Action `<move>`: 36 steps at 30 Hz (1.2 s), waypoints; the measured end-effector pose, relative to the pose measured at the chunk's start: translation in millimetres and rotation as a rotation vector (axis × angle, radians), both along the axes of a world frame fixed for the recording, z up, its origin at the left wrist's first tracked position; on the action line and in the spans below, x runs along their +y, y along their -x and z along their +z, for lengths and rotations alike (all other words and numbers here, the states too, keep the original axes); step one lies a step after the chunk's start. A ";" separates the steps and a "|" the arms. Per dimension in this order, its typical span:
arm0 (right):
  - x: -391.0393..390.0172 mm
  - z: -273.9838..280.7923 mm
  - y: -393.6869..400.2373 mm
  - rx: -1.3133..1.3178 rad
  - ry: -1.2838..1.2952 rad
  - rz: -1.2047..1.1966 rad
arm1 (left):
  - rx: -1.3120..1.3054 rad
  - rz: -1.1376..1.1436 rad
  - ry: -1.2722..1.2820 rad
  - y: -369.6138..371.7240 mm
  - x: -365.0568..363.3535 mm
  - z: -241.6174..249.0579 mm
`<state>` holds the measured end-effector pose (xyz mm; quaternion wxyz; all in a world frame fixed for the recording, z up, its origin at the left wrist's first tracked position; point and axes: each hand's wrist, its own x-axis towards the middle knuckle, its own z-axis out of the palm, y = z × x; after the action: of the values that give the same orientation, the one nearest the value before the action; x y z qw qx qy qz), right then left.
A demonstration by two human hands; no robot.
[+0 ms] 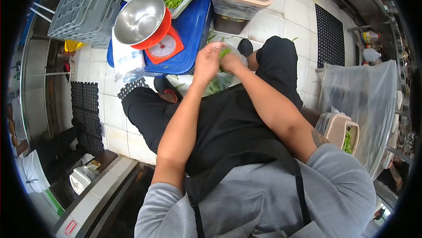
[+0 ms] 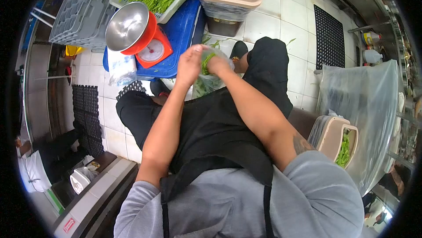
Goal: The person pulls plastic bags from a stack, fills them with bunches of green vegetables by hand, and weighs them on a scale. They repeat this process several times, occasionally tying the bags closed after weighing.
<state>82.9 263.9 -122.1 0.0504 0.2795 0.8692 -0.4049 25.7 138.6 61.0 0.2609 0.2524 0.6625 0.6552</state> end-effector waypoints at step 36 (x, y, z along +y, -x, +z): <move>19.3 426.2 49.4 0.857 -0.078 0.657 | 0.715 -0.275 0.649 50.5 -39.3 228.4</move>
<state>33.4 283.2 304.1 -0.1948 -0.1956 0.8678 -0.4131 -24.8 99.3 289.4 0.1666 0.4518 0.8407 0.2476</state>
